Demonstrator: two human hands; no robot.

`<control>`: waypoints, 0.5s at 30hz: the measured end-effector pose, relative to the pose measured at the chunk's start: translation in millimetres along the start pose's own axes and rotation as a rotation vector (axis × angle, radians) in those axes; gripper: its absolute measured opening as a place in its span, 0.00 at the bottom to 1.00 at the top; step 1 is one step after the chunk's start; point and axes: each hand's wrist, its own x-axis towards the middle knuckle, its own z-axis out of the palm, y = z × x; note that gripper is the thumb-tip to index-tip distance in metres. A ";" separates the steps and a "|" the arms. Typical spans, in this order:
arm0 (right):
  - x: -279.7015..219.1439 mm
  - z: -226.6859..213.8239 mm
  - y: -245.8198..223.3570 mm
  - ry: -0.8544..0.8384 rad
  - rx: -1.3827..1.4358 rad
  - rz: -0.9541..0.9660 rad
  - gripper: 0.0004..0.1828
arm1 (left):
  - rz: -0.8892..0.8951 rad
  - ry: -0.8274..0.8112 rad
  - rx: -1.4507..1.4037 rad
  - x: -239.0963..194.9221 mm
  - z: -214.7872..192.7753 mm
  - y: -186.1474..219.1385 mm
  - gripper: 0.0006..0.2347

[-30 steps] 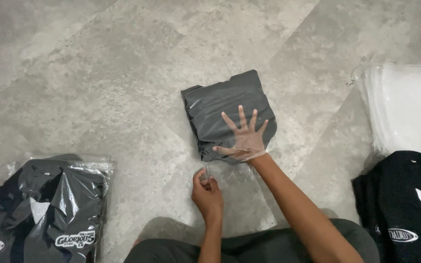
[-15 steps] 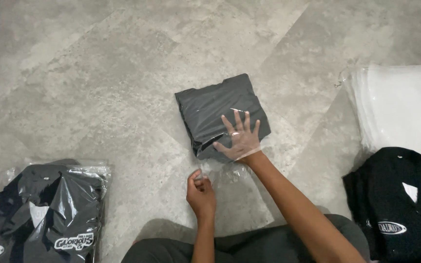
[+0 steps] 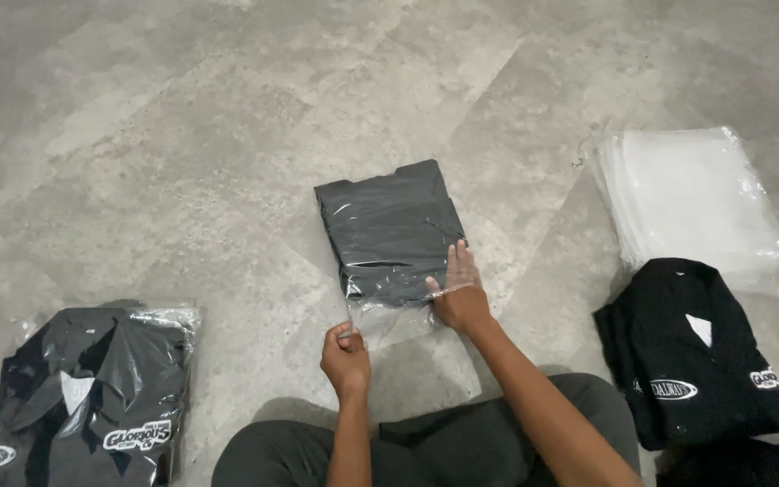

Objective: The person sits on the floor and folds black polo shirts. They place each folded shirt into a clear plastic bag, smooth the packaging, and set it aside. The process is repeated for multiple shirts.

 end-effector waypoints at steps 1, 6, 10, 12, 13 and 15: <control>-3.1 0.4 -3.7 0.004 -0.002 0.000 0.47 | 0.003 -0.003 -0.003 0.9 -1.1 -5.6 0.08; -26.2 3.1 -35.6 0.119 -0.320 -0.217 0.50 | 0.133 0.076 0.110 4.0 -2.5 -10.9 0.08; -22.4 28.0 -61.9 0.095 -0.276 -0.236 0.50 | 0.139 0.092 0.140 20.2 6.0 -26.9 0.07; -17.0 28.0 -83.2 0.024 -0.265 -0.210 0.49 | 0.135 0.104 0.128 32.1 9.6 -40.1 0.06; -12.6 28.7 -92.5 0.017 -0.260 -0.213 0.49 | 0.131 0.110 0.133 24.9 7.6 -32.9 0.06; -3.7 30.1 -109.7 -0.048 -0.255 -0.083 0.54 | 0.102 0.100 0.176 10.5 5.6 -18.9 0.06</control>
